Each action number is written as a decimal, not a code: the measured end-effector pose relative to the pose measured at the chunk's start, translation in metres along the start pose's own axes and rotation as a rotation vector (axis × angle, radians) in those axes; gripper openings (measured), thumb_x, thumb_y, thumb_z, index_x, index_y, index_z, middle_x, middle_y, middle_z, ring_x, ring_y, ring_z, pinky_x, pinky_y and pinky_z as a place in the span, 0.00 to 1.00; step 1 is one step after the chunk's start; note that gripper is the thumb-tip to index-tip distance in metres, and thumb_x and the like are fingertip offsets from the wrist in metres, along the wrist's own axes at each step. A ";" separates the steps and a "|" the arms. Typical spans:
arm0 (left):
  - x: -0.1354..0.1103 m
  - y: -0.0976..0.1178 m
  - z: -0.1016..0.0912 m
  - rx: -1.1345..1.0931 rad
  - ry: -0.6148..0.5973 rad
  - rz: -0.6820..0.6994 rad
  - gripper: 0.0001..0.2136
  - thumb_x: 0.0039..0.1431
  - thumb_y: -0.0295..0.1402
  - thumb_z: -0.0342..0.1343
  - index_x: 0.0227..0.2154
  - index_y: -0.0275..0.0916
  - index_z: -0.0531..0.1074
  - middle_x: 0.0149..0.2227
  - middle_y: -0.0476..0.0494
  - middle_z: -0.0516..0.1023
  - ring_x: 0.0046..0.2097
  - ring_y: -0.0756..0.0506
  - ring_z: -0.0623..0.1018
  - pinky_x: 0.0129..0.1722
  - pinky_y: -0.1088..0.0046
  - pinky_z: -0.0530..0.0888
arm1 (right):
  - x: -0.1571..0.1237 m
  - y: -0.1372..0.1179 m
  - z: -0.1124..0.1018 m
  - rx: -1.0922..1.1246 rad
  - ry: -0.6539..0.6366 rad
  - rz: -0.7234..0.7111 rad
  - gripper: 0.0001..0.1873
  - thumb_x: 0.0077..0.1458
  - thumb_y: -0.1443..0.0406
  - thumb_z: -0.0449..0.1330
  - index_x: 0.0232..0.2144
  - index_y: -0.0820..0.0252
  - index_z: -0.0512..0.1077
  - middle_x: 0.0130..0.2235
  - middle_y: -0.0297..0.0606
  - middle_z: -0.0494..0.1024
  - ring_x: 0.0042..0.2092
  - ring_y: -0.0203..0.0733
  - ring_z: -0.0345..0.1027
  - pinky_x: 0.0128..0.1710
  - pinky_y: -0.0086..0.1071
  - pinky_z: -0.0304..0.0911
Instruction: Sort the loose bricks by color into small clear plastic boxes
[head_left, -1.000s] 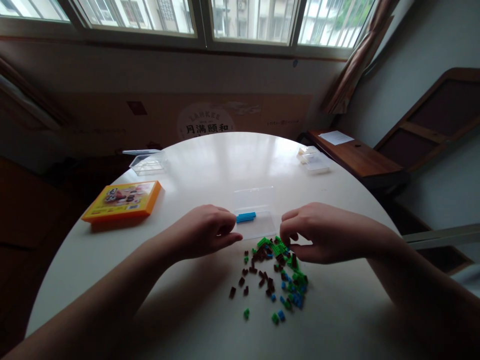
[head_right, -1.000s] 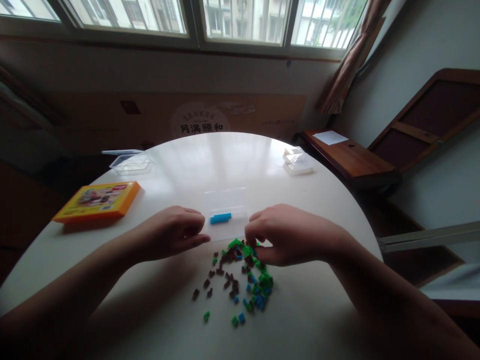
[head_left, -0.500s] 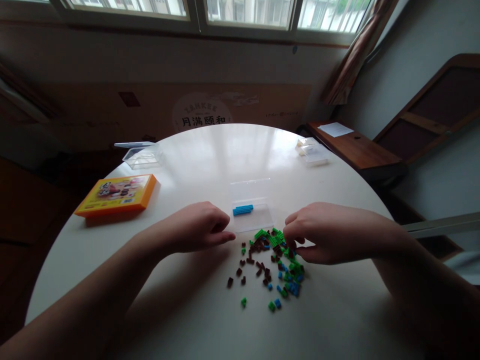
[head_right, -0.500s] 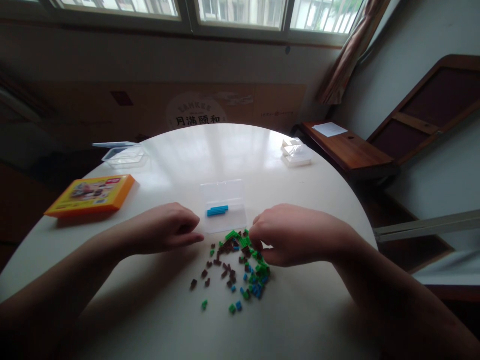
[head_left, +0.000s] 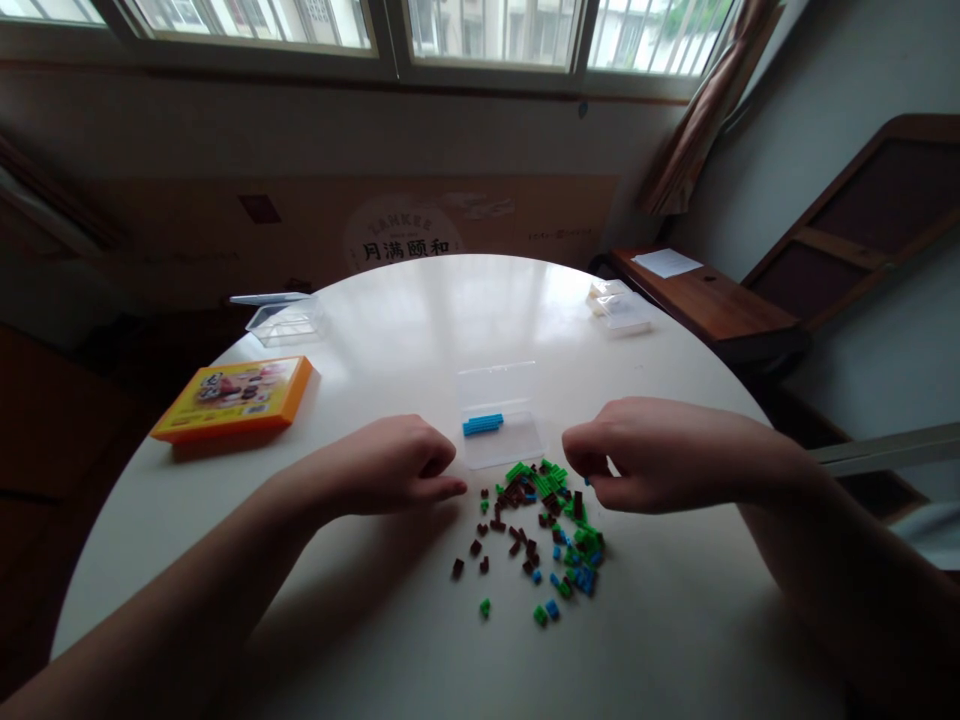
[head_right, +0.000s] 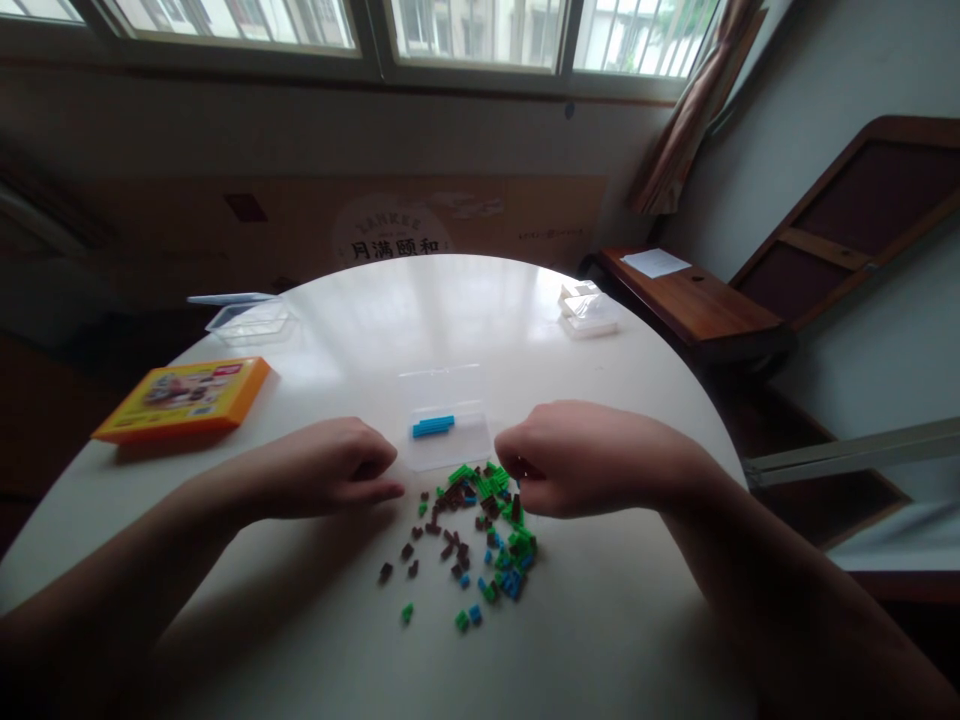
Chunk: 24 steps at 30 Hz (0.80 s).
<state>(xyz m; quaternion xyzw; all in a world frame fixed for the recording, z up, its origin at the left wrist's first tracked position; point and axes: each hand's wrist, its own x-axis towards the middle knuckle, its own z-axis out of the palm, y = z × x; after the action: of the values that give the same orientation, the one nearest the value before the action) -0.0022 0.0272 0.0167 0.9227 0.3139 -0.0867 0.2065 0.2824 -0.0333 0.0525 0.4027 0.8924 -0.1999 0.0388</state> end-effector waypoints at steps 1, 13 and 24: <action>0.000 0.000 0.000 0.002 0.001 0.000 0.18 0.59 0.42 0.53 0.18 0.39 0.64 0.19 0.51 0.65 0.21 0.52 0.60 0.22 0.74 0.56 | 0.000 0.000 -0.001 0.009 0.021 -0.006 0.03 0.51 0.67 0.56 0.27 0.57 0.68 0.23 0.30 0.70 0.24 0.33 0.58 0.24 0.28 0.49; 0.000 0.009 0.003 0.031 0.321 0.120 0.18 0.61 0.38 0.54 0.17 0.37 0.60 0.19 0.54 0.59 0.22 0.53 0.56 0.23 0.75 0.55 | 0.018 0.005 0.012 0.200 0.479 -0.185 0.05 0.50 0.71 0.60 0.33 0.59 0.69 0.26 0.27 0.73 0.26 0.29 0.66 0.28 0.23 0.59; 0.007 0.045 0.017 -0.465 0.722 -0.001 0.06 0.58 0.35 0.60 0.30 0.39 0.79 0.21 0.53 0.71 0.22 0.55 0.62 0.24 0.79 0.62 | 0.037 -0.014 0.038 0.253 0.790 -0.286 0.04 0.56 0.70 0.60 0.36 0.60 0.70 0.29 0.30 0.78 0.29 0.30 0.72 0.29 0.23 0.65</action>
<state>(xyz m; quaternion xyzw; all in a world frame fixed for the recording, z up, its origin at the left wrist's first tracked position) 0.0308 -0.0087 0.0138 0.8224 0.3777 0.3150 0.2858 0.2437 -0.0307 0.0136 0.3221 0.8541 -0.1415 -0.3832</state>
